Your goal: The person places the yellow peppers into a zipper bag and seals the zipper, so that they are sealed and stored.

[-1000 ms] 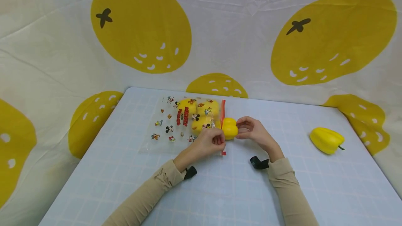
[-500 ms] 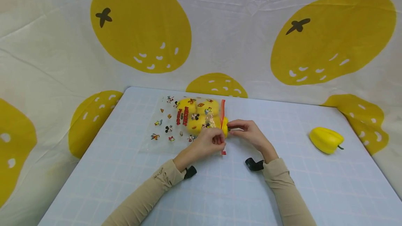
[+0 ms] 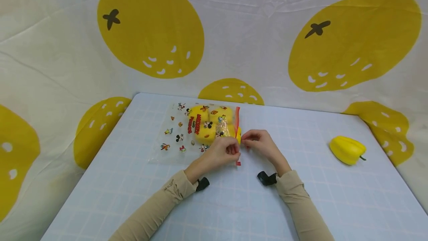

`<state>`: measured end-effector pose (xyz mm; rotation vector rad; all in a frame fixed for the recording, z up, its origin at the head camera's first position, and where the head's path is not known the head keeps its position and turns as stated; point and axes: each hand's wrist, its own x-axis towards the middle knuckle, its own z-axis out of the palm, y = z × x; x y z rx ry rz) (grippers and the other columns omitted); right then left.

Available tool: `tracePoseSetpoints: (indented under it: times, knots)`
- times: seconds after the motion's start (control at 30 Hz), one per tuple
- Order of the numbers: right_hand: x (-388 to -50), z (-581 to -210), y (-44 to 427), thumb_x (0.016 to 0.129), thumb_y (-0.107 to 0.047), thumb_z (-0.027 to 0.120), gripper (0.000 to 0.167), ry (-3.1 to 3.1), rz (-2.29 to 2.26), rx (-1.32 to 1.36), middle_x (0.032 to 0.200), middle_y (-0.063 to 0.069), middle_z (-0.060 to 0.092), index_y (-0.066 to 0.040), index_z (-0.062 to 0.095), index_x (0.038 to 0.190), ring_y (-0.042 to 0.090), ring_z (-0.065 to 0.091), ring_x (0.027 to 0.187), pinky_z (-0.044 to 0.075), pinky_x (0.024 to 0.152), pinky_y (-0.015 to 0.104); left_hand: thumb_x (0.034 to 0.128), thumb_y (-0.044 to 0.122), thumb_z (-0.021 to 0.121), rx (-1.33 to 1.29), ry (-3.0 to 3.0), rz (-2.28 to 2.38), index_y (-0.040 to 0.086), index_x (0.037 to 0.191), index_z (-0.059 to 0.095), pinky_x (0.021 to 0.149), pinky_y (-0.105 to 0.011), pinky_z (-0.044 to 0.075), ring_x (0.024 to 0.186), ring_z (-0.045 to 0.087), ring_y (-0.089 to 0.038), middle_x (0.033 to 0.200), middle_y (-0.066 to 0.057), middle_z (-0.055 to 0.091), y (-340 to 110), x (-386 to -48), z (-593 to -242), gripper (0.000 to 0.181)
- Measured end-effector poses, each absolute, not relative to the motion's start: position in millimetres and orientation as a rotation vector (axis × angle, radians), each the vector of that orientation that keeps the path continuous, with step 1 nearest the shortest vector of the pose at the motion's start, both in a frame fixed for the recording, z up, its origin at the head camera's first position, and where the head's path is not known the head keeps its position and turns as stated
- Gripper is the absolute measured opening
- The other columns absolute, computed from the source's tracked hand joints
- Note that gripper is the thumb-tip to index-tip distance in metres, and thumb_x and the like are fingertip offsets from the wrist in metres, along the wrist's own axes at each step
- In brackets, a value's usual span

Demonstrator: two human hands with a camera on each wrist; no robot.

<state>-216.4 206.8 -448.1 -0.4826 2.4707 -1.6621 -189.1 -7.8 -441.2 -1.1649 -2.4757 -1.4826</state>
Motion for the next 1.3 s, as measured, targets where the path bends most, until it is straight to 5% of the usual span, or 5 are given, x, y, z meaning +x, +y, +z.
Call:
tracePoseSetpoints:
  times: [0.57,1.03,1.3]
  knots:
    - [-215.5,-453.2,200.1,0.094,0.0,0.063,0.025,2.315,-1.823,-0.334,0.102,0.025,0.07,0.012,0.065,0.115,0.02,0.071,0.079,0.058,0.075,0.031,0.0819,0.0,0.073,-1.153,-2.5,-1.472,0.01,0.079,0.061,0.061,-0.021,0.048,0.066,0.053,-0.007,0.074,0.004,0.058,-7.5,-187.5,-441.6,0.016]
    - [-213.4,-451.6,192.3,0.093,0.003,0.062,0.039,2.275,-1.669,-0.572,0.133,0.016,0.061,0.003,0.06,0.131,0.029,0.054,0.126,0.046,0.101,0.034,0.0786,-0.003,0.074,-1.194,-2.459,-1.436,0.009,0.078,0.061,0.06,-0.02,0.047,0.065,0.052,-0.006,0.073,0.002,0.059,-6.5,-189.5,-443.0,0.019]
    - [-214.2,-452.8,194.4,0.095,0.001,0.058,0.044,2.172,-1.66,-0.617,0.142,0.016,0.053,0.003,0.053,0.139,0.028,0.052,0.129,0.045,0.101,0.031,0.0793,-0.003,0.075,-1.197,-2.456,-1.449,0.009,0.078,0.061,0.06,-0.021,0.047,0.065,0.052,-0.007,0.072,0.002,0.059,-6.6,-189.7,-443.0,0.018]
